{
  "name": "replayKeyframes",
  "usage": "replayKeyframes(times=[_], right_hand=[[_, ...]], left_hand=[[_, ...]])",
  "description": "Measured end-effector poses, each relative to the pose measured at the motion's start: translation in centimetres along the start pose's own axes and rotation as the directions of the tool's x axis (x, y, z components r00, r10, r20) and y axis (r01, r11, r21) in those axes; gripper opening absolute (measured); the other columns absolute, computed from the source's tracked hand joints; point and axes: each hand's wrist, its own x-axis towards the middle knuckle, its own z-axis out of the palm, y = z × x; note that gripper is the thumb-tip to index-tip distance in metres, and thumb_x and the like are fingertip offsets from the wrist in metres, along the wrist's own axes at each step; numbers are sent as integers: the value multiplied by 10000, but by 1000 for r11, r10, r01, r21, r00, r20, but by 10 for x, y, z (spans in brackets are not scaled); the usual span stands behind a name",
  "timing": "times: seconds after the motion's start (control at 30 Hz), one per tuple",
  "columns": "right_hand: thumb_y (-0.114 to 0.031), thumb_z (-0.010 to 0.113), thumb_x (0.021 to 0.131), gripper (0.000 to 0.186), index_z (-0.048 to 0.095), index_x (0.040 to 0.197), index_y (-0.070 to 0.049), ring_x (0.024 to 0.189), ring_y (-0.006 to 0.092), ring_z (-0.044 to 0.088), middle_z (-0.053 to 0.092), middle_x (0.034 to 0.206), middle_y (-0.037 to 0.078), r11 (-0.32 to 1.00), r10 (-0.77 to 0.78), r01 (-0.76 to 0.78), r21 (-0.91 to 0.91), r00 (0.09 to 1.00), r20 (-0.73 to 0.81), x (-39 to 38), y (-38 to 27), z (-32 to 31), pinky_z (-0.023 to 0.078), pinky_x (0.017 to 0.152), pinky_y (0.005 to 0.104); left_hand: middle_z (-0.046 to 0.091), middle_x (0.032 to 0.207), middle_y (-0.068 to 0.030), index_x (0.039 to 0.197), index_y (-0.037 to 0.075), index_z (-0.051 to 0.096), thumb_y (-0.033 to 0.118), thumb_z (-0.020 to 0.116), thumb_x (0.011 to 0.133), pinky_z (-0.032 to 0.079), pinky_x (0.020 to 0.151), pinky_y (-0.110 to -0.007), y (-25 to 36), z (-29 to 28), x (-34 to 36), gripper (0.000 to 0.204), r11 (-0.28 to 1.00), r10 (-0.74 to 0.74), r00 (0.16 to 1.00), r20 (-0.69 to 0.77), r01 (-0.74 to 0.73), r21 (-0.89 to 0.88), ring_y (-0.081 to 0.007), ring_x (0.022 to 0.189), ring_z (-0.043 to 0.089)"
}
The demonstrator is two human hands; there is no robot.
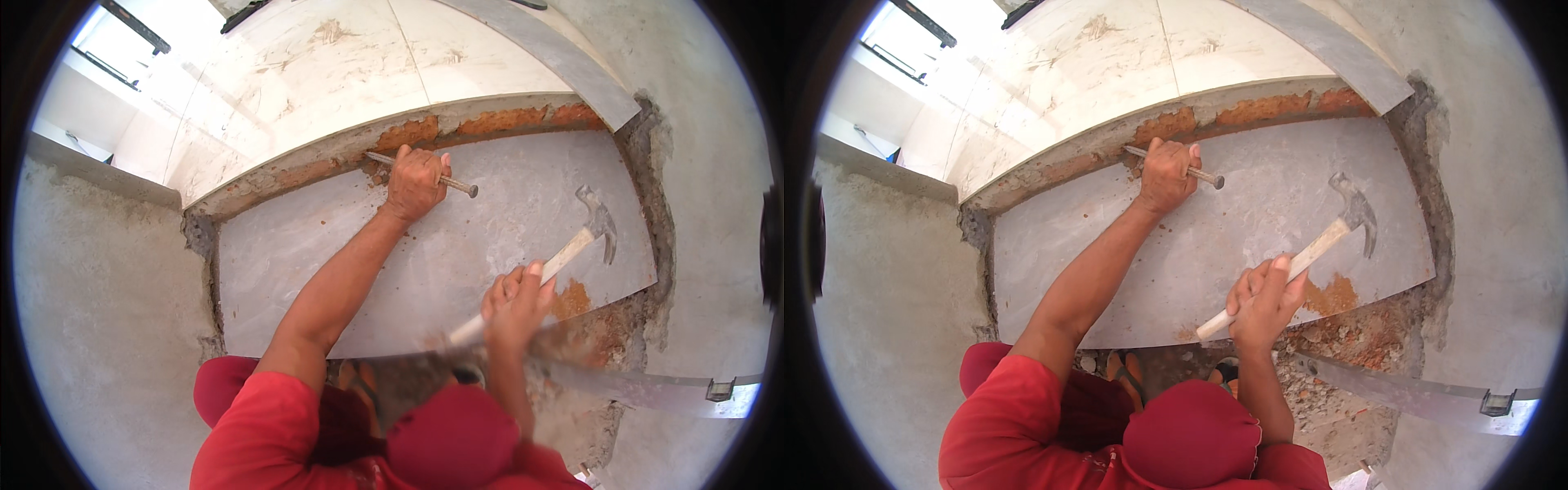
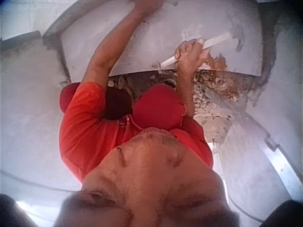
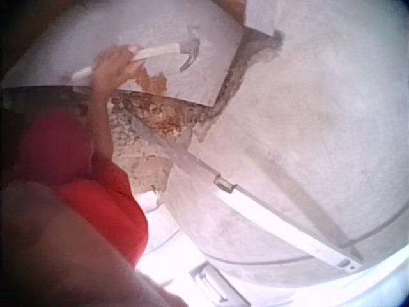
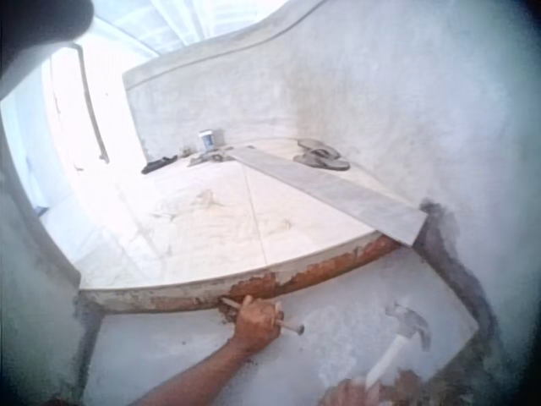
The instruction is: The person places a tile on a concrete step, checks its fit, and then uses a hammer and a chisel to chip away at the concrete to level the surface.
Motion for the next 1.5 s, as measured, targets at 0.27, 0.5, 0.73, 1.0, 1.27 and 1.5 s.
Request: replayKeyframes(times=[0.27, 0.5, 0.73, 1.0, 1.27, 1.5], right_hand=[[-197, 477, 1083, 182, 407, 1003, -49, 483, 54, 410, 420, 641, 1, 967, -75, 146, -207, 945, 317, -33, 10, -7, 354, 398, 250], [-190, 446, 1095, 177, 413, 1062, -18, 496, 34, 381, 432, 635, -29, 1000, 2, -6, 17, 969, 249, -43, 44, 6, 329, 431, 239], [-143, 447, 1089, 128, 414, 1050, -25, 490, 36, 389, 413, 632, -44, 991, -101, 76, 108, 963, 250, -49, 65, -6, 343, 435, 222], [-150, 445, 1091, 177, 401, 930, -93, 505, 43, 397, 398, 658, -43, 991, 3, -43, 125, 953, 303, -46, 72, -18, 366, 432, 226], [-150, 488, 1070, 152, 507, 1080, 1, 552, 43, 440, 468, 682, -8, 979, -177, 152, 137, 966, 188, -46, 33, 19, 366, 467, 251], [-166, 473, 1082, 178, 507, 1013, -5, 534, 55, 427, 462, 653, -10, 924, -144, 240, -298, 940, 310, -27, 27, 18, 371, 490, 262]], left_hand=[[458, 616, -76, 671, 70, 475, 80, 604, 988, 333, 599, -398, 4, -10, 8, 343, 1000, 14, 985, -170, -13, 9, -246, 563, 436], [445, 617, -68, 670, 73, 478, 75, 623, 968, 332, 617, -399, 5, -8, 11, 332, 1000, -19, 966, -259, 21, 5, -242, 574, 447], [439, 612, -61, 650, 79, 470, 74, 633, 958, 332, 627, -398, 1, -10, 5, 348, 1000, -13, 965, -261, 16, 8, -242, 570, 438], [445, 625, -58, 669, 81, 491, 60, 670, 917, 340, 657, -399, 1, -10, 0, 307, 1000, 7, 971, -239, -6, 5, -244, 589, 457], [454, 614, -59, 664, 83, 485, 72, 641, 944, 331, 650, -398, -3, -9, 3, 321, 999, -33, 972, -232, 40, 25, -242, 580, 455], [476, 605, -73, 655, 87, 478, 81, 633, 953, 331, 652, -408, -5, -8, 4, 337, 995, -60, 973, -221, 76, 66, -252, 583, 494]])
